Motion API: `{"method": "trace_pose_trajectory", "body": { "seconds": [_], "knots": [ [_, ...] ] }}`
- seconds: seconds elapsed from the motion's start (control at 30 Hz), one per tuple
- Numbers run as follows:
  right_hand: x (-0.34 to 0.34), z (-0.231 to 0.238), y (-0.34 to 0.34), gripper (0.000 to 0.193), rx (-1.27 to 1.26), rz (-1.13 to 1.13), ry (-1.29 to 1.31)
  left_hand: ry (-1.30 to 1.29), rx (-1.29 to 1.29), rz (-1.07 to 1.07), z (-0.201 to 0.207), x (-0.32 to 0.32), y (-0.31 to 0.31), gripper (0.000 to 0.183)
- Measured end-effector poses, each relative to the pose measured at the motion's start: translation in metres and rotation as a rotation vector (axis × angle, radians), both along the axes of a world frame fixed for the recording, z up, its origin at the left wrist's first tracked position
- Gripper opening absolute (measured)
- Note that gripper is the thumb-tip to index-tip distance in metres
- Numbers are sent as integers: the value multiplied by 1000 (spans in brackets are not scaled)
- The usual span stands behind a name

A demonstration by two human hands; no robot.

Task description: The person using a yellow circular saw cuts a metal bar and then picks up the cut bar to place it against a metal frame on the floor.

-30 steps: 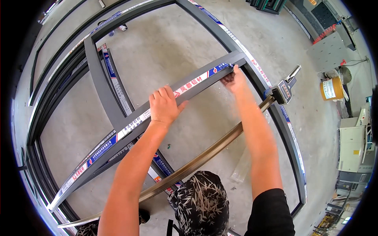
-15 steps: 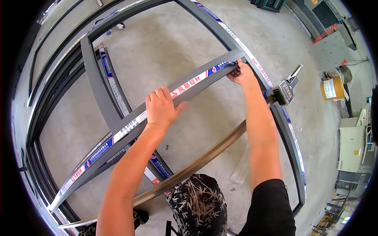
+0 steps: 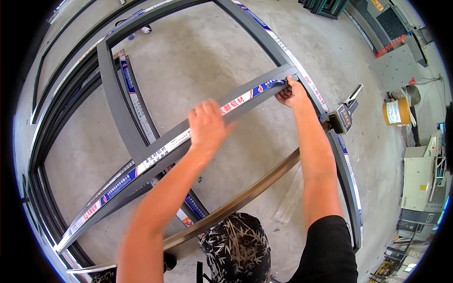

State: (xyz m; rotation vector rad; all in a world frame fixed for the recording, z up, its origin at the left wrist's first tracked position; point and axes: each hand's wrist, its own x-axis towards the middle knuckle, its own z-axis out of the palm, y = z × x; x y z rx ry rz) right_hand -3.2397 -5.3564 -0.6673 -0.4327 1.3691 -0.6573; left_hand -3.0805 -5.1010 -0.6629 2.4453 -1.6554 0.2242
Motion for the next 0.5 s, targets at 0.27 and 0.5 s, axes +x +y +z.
{"method": "trace_pose_trajectory", "body": {
  "seconds": [0.27,0.5],
  "knots": [
    [4,7,-1,25,-2,6,116,-52,-9,-17,-7,-3,-23,78],
    [2,11,49,31,-1018,433,1094,-59,15,5,-10,2,-22,78]
  ]
}}
